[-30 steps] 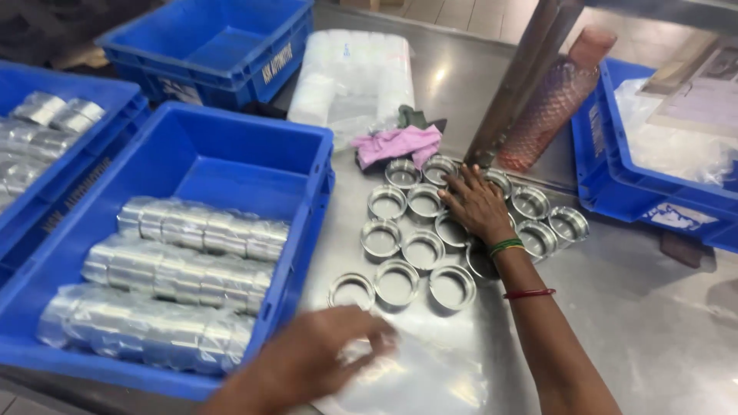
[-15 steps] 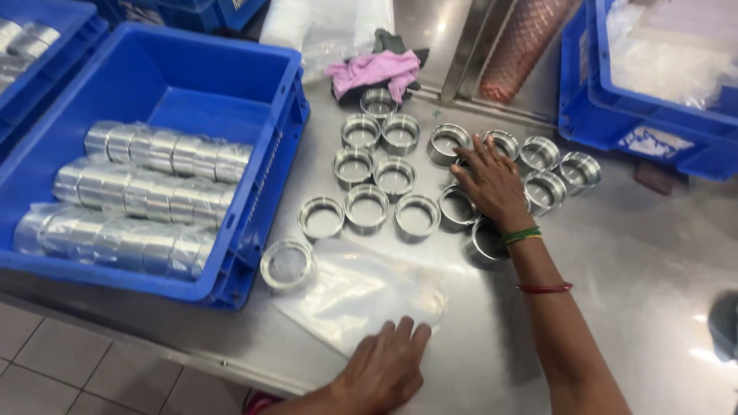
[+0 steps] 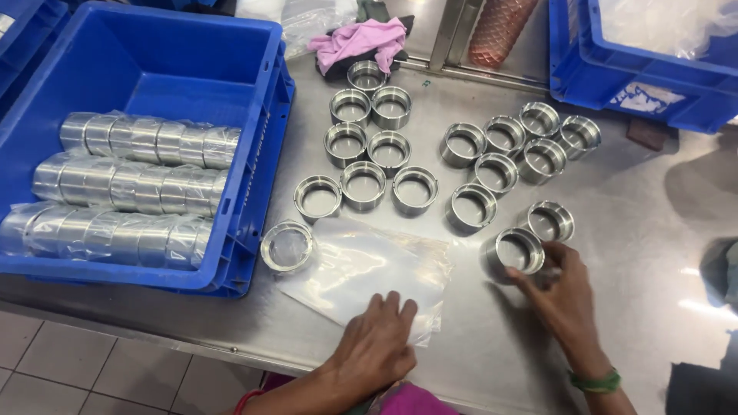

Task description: The person organizes and stacks small cylindrical metal parts from a table into a blue plastic bin, handling them individually or in small stacks.

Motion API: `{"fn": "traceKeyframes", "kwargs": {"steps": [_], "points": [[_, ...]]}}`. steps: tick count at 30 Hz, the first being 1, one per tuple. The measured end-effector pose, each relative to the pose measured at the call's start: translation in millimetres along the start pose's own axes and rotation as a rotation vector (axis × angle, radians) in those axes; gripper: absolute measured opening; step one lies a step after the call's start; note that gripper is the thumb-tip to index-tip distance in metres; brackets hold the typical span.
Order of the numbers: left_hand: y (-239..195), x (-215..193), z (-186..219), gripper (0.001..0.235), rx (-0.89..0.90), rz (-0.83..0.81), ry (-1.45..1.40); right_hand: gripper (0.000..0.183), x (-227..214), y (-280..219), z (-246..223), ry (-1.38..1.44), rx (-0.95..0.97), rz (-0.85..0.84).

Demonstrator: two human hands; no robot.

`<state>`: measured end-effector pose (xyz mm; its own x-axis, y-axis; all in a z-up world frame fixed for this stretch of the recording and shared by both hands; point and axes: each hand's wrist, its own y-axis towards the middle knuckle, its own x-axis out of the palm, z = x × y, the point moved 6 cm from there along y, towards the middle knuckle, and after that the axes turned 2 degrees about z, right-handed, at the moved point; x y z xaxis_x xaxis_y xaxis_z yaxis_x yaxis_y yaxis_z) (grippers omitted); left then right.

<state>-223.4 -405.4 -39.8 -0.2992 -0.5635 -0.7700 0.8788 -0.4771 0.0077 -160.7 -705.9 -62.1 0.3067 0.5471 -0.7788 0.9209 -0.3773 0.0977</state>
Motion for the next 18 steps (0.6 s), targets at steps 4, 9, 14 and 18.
{"fn": "traceKeyframes", "kwargs": {"steps": [4,9,14,18], "points": [[13,17,-7,0.025,-0.03,-0.024,0.106,0.092,27,-7,-47,-0.026,-0.395,0.016],[7,24,-36,0.021,-0.046,0.115,0.002,0.091,38,-13,-76,-0.103,-0.586,0.04],[6,-4,-49,0.017,-0.192,0.11,-0.419,0.087,41,-38,-58,0.382,0.132,-0.35],[18,-1,-53,0.025,-0.382,-0.043,-0.452,0.095,54,-71,-78,1.0,0.207,-0.605]]}}
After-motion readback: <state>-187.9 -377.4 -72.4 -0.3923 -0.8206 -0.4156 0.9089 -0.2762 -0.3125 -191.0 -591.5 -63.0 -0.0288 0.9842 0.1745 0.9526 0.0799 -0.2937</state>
